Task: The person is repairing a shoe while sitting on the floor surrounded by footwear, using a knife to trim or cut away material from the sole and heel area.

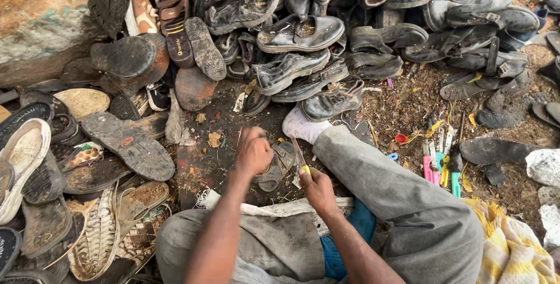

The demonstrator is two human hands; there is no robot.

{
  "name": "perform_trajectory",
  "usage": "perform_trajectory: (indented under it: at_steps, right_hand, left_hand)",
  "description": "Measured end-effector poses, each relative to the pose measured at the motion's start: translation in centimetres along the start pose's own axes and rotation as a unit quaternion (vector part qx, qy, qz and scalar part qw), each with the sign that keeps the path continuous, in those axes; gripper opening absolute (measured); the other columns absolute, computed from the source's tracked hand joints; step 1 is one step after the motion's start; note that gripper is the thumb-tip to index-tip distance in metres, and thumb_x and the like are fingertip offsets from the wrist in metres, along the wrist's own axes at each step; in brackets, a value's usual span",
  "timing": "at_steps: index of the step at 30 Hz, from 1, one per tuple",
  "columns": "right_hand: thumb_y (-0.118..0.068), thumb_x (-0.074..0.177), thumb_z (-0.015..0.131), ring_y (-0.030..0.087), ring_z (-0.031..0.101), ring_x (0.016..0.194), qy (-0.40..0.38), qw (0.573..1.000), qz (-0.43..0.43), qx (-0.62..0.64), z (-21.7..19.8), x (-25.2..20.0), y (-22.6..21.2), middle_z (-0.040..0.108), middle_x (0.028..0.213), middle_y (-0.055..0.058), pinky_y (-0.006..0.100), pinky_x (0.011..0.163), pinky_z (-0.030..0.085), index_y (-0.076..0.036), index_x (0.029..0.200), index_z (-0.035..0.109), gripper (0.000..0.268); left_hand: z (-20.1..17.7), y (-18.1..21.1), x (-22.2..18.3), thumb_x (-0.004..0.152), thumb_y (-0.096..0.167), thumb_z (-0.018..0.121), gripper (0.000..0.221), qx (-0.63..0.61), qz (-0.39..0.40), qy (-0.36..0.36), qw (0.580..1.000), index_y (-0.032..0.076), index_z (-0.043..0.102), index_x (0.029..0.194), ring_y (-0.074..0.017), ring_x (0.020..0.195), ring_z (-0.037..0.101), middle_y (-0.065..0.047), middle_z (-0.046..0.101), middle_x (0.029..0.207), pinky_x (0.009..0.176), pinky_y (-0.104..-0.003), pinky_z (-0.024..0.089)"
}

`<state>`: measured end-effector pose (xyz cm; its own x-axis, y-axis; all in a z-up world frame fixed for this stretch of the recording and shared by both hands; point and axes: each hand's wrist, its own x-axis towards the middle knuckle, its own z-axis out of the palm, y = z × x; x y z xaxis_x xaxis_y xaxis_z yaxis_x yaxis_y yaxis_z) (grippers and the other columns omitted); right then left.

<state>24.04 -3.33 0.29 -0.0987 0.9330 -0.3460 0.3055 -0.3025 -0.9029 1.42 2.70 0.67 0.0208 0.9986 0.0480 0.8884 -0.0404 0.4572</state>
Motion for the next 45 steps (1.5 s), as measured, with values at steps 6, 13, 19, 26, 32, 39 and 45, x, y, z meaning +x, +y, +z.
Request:
perform_trajectory:
  at_steps: [6,13,19,26,32,39,45]
  right_hand:
    - [-0.029,0.099,0.062,0.012,0.051,0.063,0.038,0.999,0.006,-0.008,0.0,1.1,1.4,0.061,0.069,0.003,0.033,0.06,0.044,0.003,0.094,0.069,0.034]
    - [-0.023,0.098,0.056,0.02,0.068,0.063,0.057,0.997,0.04,-0.041,-0.9,1.7,2.6,0.071,0.071,0.012,0.036,0.065,0.051,-0.002,0.115,0.068,0.029]
    - [-0.021,0.099,0.055,0.031,0.071,0.072,0.023,0.995,0.012,-0.091,-0.7,3.4,8.6,0.074,0.078,0.021,0.043,0.069,0.054,0.002,0.102,0.074,0.03]
    - [-0.027,0.095,0.059,0.047,0.065,0.101,0.067,0.961,-0.028,-0.266,-0.5,2.4,7.6,0.071,0.104,0.026,0.054,0.087,0.051,-0.007,0.11,0.074,0.029]
    - [-0.026,0.094,0.06,0.047,0.067,0.098,0.069,0.96,-0.047,-0.266,-1.0,4.2,7.5,0.071,0.103,0.027,0.052,0.086,0.052,-0.008,0.113,0.073,0.03]
    - [-0.024,0.094,0.061,0.045,0.071,0.087,0.007,0.972,-0.083,-0.221,-2.0,6.1,7.3,0.071,0.095,0.03,0.047,0.081,0.056,-0.007,0.109,0.075,0.027]
    - [-0.022,0.096,0.06,0.044,0.07,0.092,0.011,0.939,-0.13,-0.317,-3.6,2.1,6.6,0.073,0.098,0.028,0.05,0.084,0.054,-0.005,0.102,0.075,0.024]
  left_hand:
    - [-8.3,-3.5,7.3,0.081,0.008,0.065,0.008,0.055,0.081,0.154,0.983,0.007,0.069,0.087,-0.03,0.087,0.069,-0.015,0.069,0.094,0.078,-0.045,0.057]
    - [0.6,3.4,0.8,0.098,0.028,0.062,0.024,0.068,0.061,-0.065,0.994,0.006,0.071,0.092,-0.0267,0.11,0.072,-0.014,0.074,0.105,0.102,-0.039,0.057]
    - [9.9,1.4,-2.9,0.104,0.027,0.047,0.043,0.053,0.079,0.018,0.995,0.003,0.062,0.135,-0.0399,0.144,0.037,-0.02,0.049,0.151,0.12,-0.053,0.03]
    - [8.2,2.5,-3.3,0.098,0.03,0.048,0.041,0.081,0.074,0.017,0.994,0.002,0.063,0.122,-0.0337,0.125,0.047,-0.019,0.054,0.127,0.112,-0.047,0.038]
    - [6.8,2.6,-3.0,0.095,0.025,0.056,0.024,-0.016,0.032,0.035,0.999,0.006,0.065,0.107,-0.0301,0.11,0.048,-0.014,0.052,0.112,0.097,-0.044,0.043]
    - [9.4,1.6,-2.7,0.091,0.014,0.057,0.017,0.04,0.097,0.115,0.988,0.005,0.066,0.102,-0.0292,0.113,0.052,-0.013,0.057,0.113,0.103,-0.039,0.044]
    - [9.3,1.5,-3.0,0.094,0.009,0.056,0.015,-0.013,0.063,0.088,0.994,0.004,0.066,0.103,-0.0299,0.11,0.053,-0.015,0.057,0.117,0.096,-0.04,0.047]
